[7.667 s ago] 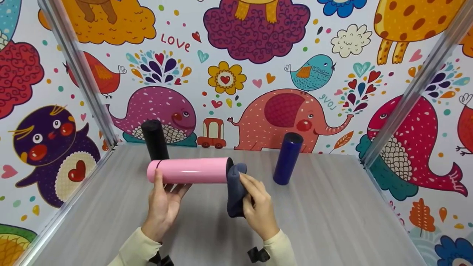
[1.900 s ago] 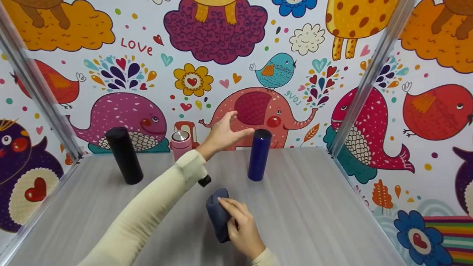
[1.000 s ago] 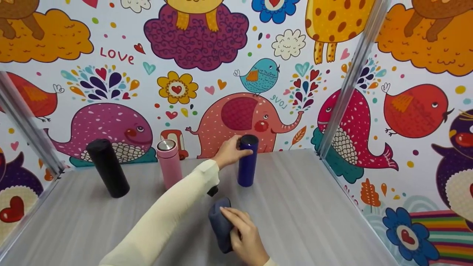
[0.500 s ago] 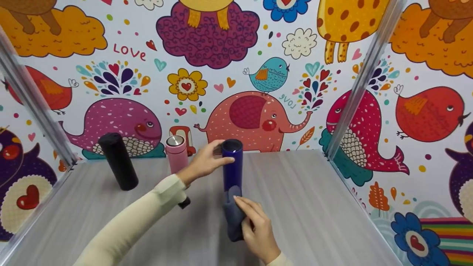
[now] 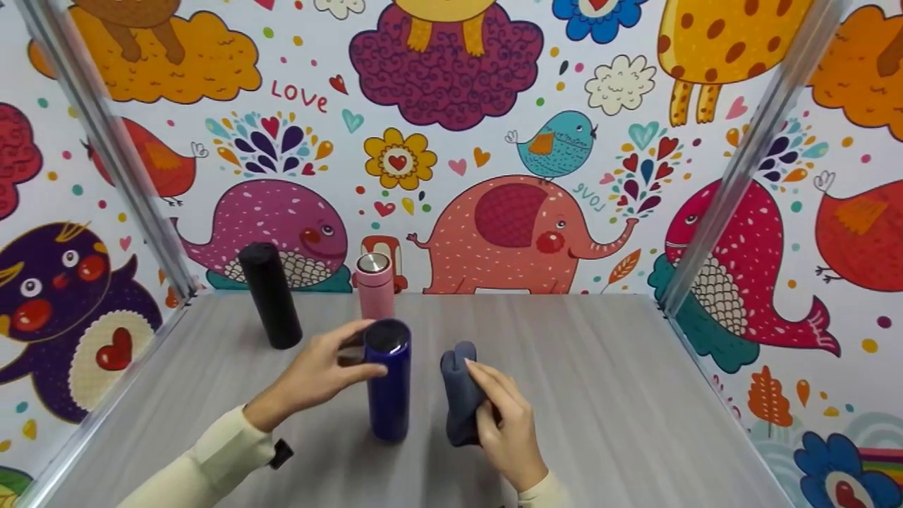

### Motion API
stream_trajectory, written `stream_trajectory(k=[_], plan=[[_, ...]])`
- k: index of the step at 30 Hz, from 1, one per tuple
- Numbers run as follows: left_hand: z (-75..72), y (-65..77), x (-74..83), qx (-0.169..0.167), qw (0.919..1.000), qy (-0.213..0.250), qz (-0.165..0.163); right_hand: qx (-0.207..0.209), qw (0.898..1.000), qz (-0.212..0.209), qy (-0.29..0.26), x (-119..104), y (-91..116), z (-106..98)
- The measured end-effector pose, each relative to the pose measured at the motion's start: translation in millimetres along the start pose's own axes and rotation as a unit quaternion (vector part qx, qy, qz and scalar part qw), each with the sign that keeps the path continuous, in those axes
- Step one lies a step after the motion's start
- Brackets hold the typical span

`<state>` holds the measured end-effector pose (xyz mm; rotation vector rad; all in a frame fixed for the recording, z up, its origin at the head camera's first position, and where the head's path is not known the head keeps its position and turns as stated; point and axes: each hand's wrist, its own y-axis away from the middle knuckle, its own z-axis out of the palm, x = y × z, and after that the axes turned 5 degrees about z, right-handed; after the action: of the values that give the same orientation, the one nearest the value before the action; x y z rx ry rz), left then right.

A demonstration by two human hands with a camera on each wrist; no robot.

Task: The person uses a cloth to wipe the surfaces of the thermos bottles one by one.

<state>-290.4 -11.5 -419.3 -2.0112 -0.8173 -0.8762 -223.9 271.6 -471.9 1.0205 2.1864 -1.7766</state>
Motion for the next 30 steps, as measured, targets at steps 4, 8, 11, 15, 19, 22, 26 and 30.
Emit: stream_trajectory(k=[4,8,11,15,19,22,26,30], plan=[[4.6,15.7,-7.9,-0.001,0.9997,0.017,-0.017,0.0,1.0,0.013,-0.016,9.2,2.5,4.3],[7.7,22.0,-14.7,0.011,0.9992,0.032,-0.019,-0.003,0.999,0.017,-0.052,-4.4,-4.8,11.4],[9.1,24.0,-16.8,0.015,0.9989,0.043,-0.014,-0.003,0.997,0.017,-0.078,-16.0,-10.4,16.7],[10.9,26.6,-18.8,0.013,0.9987,0.047,-0.015,0.004,0.996,0.028,-0.087,-21.9,-16.4,22.5],[10.9,29.1,-18.9,0.017,0.9991,0.035,-0.015,0.016,0.995,0.031,-0.092,-17.7,-24.5,33.0],[10.1,30.8,-18.3,0.022,0.9992,0.03,-0.01,0.018,0.995,0.032,-0.095,-7.7,-30.0,44.3],[9.4,33.7,-18.6,0.024,0.9994,0.022,-0.009,0.012,0.993,0.058,-0.106,2.2,-33.1,58.1],[8.5,36.2,-18.8,0.025,0.9996,0.012,-0.006,-0.001,0.989,0.081,-0.123,5.2,-31.4,69.1]])
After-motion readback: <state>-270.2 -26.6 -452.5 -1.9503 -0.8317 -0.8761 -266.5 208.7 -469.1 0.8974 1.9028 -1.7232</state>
